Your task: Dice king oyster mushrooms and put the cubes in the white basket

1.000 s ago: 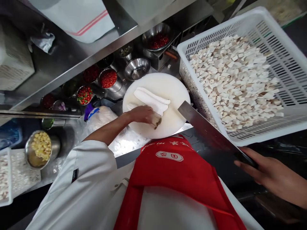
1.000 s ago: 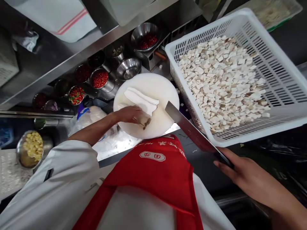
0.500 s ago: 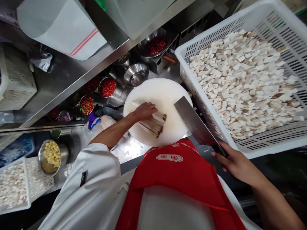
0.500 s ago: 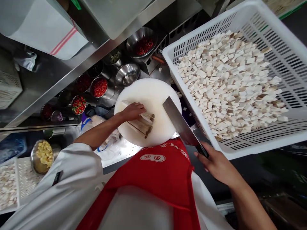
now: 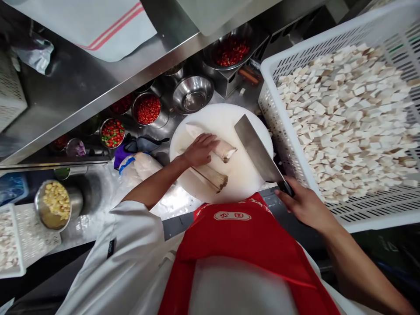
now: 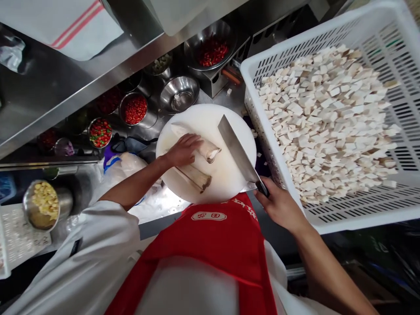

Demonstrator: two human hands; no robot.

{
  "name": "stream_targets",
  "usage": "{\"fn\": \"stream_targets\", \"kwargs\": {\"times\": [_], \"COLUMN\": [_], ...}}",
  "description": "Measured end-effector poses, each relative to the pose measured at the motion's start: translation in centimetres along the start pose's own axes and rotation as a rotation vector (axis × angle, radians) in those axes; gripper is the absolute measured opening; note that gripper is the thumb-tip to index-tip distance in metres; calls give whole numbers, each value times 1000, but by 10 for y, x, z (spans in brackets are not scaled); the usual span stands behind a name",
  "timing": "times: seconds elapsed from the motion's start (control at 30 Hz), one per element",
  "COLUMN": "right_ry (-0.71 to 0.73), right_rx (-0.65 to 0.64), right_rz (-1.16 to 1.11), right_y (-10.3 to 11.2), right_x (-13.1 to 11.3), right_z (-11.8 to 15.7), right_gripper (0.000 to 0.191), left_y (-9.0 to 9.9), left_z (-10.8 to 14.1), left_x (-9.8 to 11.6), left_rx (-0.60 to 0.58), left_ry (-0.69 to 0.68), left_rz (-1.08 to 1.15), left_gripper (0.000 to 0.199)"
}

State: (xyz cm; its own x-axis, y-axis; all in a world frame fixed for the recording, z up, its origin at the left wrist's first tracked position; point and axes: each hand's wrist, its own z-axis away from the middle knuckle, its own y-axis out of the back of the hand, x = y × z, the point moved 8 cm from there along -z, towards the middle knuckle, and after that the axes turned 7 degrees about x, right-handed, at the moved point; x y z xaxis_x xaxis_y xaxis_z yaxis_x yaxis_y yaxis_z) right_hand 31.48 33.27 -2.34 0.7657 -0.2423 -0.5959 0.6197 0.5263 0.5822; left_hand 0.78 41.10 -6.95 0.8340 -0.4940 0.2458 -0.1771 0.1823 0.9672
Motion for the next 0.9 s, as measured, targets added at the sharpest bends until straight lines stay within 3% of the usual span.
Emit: {"fn": "stream_targets", "kwargs": {"times": [0.17, 0.23, 0.37, 0.67, 0.9], "right_ry": [260, 360, 449, 617, 600], "right_rx": [22, 17, -41, -124, -206], "right_rz": [307, 407, 496, 636, 760], "right_y": [-8, -9, -5, -8, -3], "right_x": [-21, -35, -66, -164, -193], "right_z": [-26, -33, -45, -80, -96], "right_gripper": [43, 41, 41, 53, 46], "left_y": [14, 16, 17, 15, 13], "left_z": [14, 19, 23, 25, 22], "left_x": [-58, -71, -74, -82, -97], "left_rx": [153, 215, 269, 253, 227], "left_ry": [309, 353, 302, 251, 211], "left_rz": [3, 36, 86, 94, 171], "left_gripper": [55, 49, 39, 40, 34]}}
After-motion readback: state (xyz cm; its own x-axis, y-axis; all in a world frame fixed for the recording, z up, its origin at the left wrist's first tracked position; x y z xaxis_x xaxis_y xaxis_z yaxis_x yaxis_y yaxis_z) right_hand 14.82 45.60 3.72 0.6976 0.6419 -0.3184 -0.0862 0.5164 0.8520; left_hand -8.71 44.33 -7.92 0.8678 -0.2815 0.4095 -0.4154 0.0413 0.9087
